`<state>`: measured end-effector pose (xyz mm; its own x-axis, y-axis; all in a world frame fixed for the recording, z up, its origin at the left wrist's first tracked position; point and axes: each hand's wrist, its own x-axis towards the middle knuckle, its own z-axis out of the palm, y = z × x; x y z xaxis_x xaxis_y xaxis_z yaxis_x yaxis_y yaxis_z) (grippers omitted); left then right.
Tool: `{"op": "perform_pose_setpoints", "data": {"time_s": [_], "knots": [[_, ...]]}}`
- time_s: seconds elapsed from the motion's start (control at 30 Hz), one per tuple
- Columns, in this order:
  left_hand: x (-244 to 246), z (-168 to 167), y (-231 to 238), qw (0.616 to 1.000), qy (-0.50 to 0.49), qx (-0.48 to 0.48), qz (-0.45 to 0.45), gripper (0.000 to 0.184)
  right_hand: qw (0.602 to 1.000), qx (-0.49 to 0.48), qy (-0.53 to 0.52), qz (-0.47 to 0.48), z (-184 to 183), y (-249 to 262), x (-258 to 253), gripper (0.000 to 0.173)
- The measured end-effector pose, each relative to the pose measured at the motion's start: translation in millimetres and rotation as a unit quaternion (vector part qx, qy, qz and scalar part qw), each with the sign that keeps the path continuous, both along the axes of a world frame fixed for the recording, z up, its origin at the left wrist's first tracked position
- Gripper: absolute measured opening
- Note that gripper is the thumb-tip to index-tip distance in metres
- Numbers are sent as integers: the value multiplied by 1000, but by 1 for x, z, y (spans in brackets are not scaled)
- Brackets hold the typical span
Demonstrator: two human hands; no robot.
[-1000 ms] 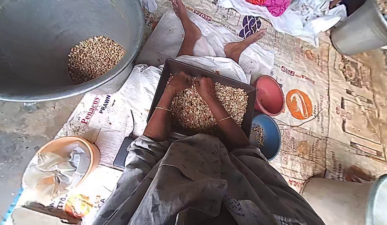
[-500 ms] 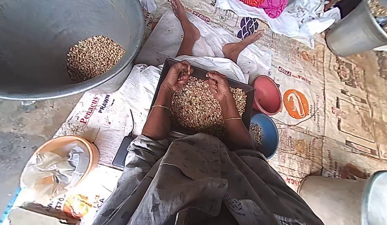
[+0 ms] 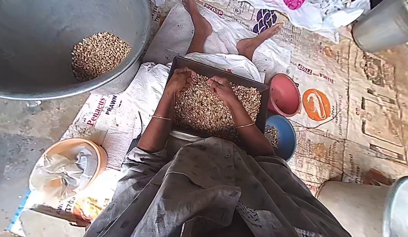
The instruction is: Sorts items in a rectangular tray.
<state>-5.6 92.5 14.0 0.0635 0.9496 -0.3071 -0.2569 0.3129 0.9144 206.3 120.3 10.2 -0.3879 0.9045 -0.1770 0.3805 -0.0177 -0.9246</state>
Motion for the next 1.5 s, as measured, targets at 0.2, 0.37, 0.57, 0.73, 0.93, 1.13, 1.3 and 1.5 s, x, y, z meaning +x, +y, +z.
{"op": "perform_pose_setpoints", "data": {"time_s": [0.2, 0.37, 0.57, 0.73, 0.93, 1.13, 1.3, 1.5], "knots": [[-6, -17, -6, 999, -10, 4, 34, 27, 994, -46, 94, 23, -4, 17, -34, 23], [-7, -18, -5, 993, -82, -25, 75, 23, 920, -235, 303, -81, -6, 16, -37, 40], [-6, -19, -3, 982, -150, -47, 100, 26, 871, -291, 379, -116, 8, 4, -32, 63], [-8, -21, -4, 983, -163, -30, 84, 29, 896, -258, 347, -99, 11, 3, -27, 44], [-9, -22, -3, 989, 140, 4, 43, 22, 995, 74, 44, -45, -15, 19, -30, 23], [-9, -27, -1, 951, 307, 31, 7, 24, 916, 148, -370, 42, -9, 6, -66, 30], [-12, -28, 1, 926, 365, 74, -59, 27, 986, 134, -77, -70, -27, 22, -40, 21], [-3, -28, 1, 880, 434, 112, -158, 25, 891, -150, 429, -1, 12, 9, 6, 39]]}}
